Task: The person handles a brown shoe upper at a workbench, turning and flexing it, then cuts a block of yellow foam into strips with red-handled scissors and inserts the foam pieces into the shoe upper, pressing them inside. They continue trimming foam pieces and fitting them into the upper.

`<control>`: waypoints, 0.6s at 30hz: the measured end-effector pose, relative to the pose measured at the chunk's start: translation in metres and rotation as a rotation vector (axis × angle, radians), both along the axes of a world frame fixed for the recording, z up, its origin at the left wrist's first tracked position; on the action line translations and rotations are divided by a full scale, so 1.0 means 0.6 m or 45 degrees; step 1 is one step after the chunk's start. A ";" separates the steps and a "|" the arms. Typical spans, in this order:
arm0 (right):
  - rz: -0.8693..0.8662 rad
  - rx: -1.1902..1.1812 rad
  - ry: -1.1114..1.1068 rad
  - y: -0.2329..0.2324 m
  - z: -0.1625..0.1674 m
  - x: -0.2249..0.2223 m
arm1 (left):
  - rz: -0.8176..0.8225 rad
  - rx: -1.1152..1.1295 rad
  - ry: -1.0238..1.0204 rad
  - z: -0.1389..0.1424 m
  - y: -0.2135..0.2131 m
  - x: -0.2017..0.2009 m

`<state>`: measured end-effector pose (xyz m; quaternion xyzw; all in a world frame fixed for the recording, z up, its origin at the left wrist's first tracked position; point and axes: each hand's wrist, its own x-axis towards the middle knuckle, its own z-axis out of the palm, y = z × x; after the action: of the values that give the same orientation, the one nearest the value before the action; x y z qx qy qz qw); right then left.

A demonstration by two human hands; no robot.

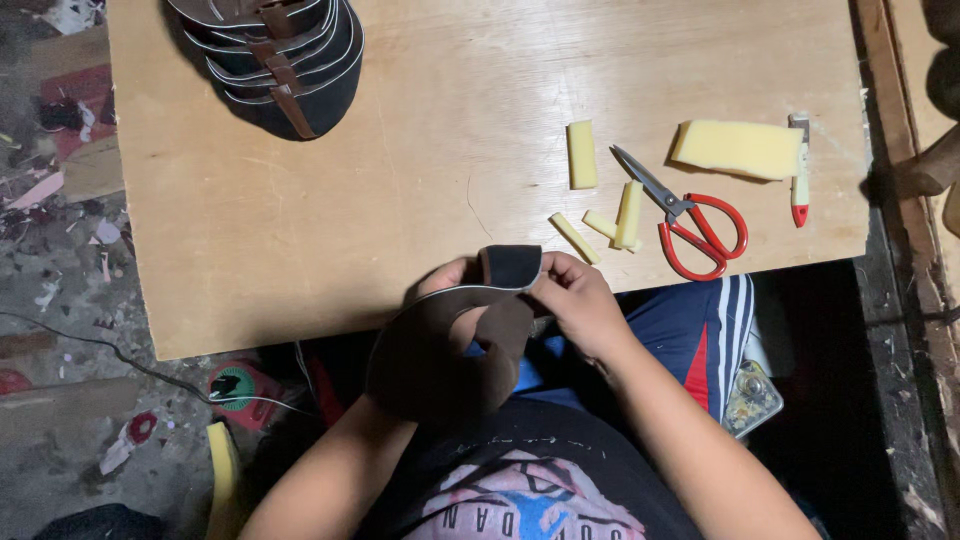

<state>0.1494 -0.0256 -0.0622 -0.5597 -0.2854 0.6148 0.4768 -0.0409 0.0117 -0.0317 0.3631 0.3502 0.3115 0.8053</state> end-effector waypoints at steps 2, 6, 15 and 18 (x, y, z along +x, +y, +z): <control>0.017 0.106 -0.253 -0.002 -0.006 -0.003 | -0.046 -0.039 -0.048 -0.012 -0.001 -0.001; -0.269 0.093 -0.014 -0.003 -0.009 -0.001 | -0.020 -0.087 -0.042 -0.044 0.011 0.011; -0.501 0.293 0.133 -0.002 0.013 -0.023 | 0.294 0.382 0.058 -0.045 -0.029 0.051; -0.518 0.257 0.089 0.001 0.015 -0.034 | 0.628 0.774 0.612 -0.048 -0.022 0.064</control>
<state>0.1292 -0.0247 -0.0535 -0.5337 -0.2099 0.4932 0.6541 -0.0024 -0.0013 -0.0607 0.5507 0.4956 0.4893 0.4601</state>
